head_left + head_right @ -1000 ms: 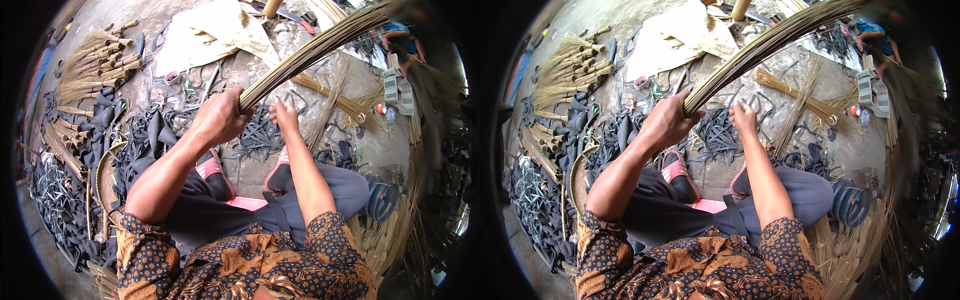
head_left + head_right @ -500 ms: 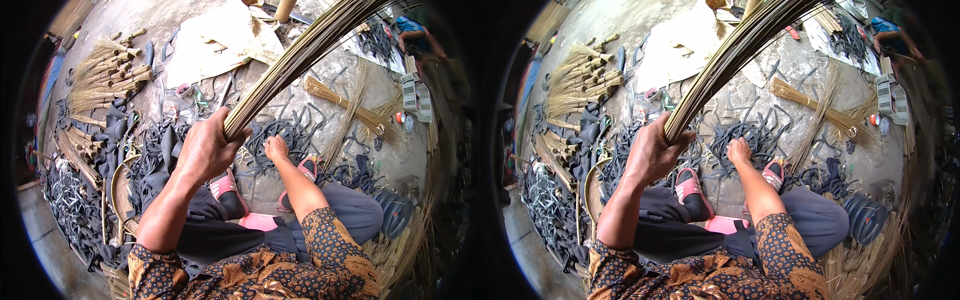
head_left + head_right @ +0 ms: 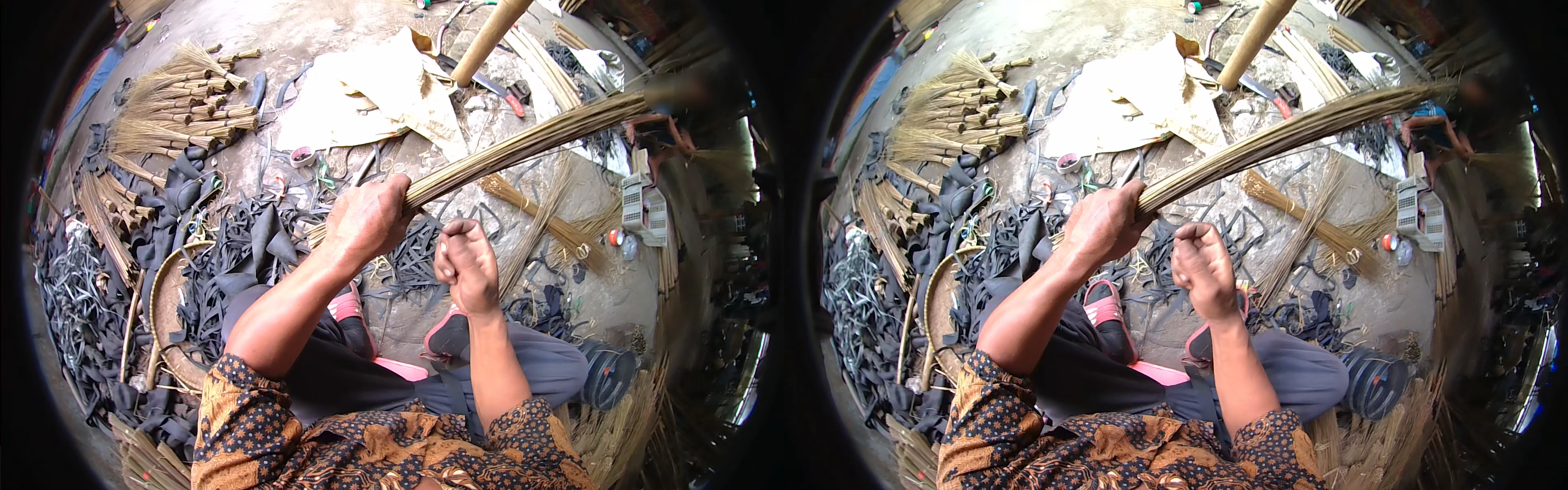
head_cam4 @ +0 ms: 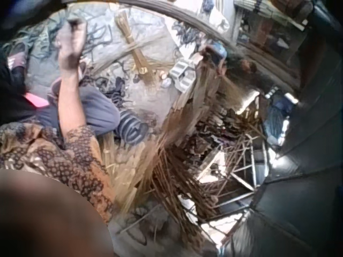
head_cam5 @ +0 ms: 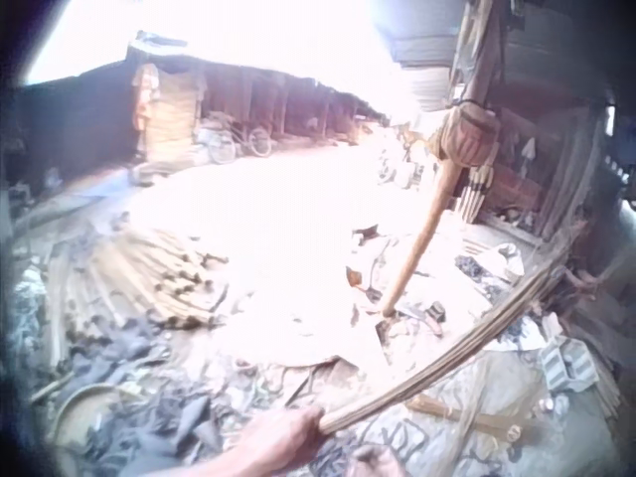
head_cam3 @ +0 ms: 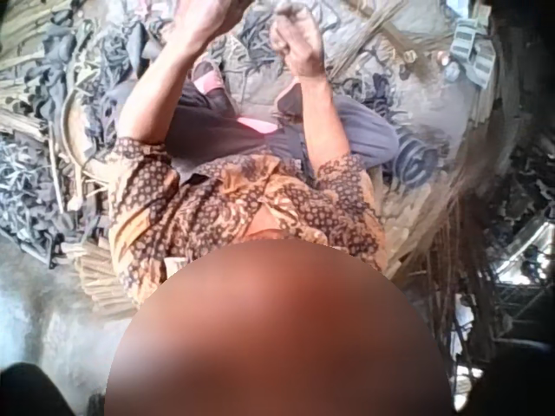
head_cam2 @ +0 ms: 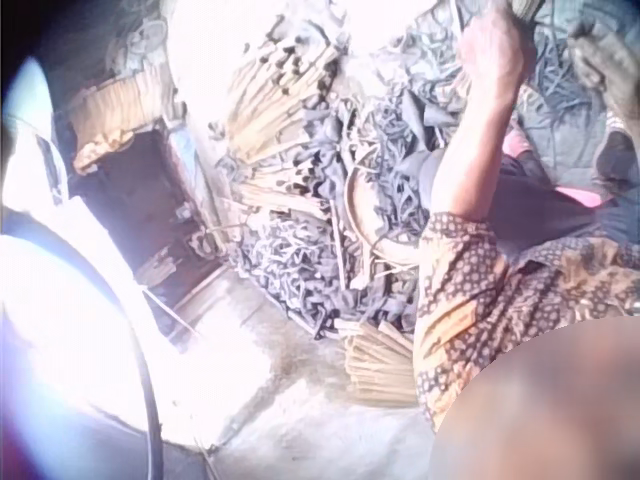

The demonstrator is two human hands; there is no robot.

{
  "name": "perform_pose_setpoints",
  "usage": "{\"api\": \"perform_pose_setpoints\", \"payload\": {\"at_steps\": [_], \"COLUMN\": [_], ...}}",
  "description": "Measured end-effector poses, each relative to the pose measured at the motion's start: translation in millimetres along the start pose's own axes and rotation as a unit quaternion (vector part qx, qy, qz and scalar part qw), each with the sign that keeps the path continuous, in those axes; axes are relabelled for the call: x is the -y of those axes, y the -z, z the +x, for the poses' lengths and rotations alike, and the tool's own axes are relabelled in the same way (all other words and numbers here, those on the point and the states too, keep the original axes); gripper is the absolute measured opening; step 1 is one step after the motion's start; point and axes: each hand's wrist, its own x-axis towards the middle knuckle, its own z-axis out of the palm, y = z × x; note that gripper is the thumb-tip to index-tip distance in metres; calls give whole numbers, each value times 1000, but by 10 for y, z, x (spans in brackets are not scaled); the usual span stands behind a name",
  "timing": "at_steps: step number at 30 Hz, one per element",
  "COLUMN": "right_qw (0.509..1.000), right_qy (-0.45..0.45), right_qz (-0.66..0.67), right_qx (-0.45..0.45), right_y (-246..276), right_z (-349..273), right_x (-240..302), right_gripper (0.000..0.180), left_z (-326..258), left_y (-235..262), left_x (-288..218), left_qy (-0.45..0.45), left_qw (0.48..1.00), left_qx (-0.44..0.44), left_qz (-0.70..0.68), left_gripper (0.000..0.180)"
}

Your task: The person sits on the floor and repeatedly bundles dried plant stalks into brooms. They align the stalks, wrap a black strap around the bundle, and tighten it by hand. Finished brooms are placed in a nearby stack.

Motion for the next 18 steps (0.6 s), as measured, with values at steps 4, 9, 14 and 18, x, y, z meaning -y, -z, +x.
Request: {"api": "perform_pose_setpoints", "payload": {"at_steps": [4, 9, 14, 18], "right_qw": [991, 969, 957, 961], "right_qy": [50, -11, 14, -7], "right_qz": [-113, -192, -182, -176], "right_qx": [-43, -157, -227, -215], "right_y": [-430, -624, -682, -696], "right_z": [-155, -152, -175, -181], "right_x": [245, 230, 213, 272], "right_gripper": [23, 21, 28, 27], "left_z": [-127, -231, -323, -360], "left_y": [-79, -188, -219, -232], "left_x": [-18, -77, -155, -201], "left_qy": [-56, -46, -71, -69], "left_qw": [997, 996, 993, 995], "left_qx": [-55, -79, -90, -72], "left_qz": [6, 11, 19, 30], "left_gripper": [24, 23, 38, 57]}}
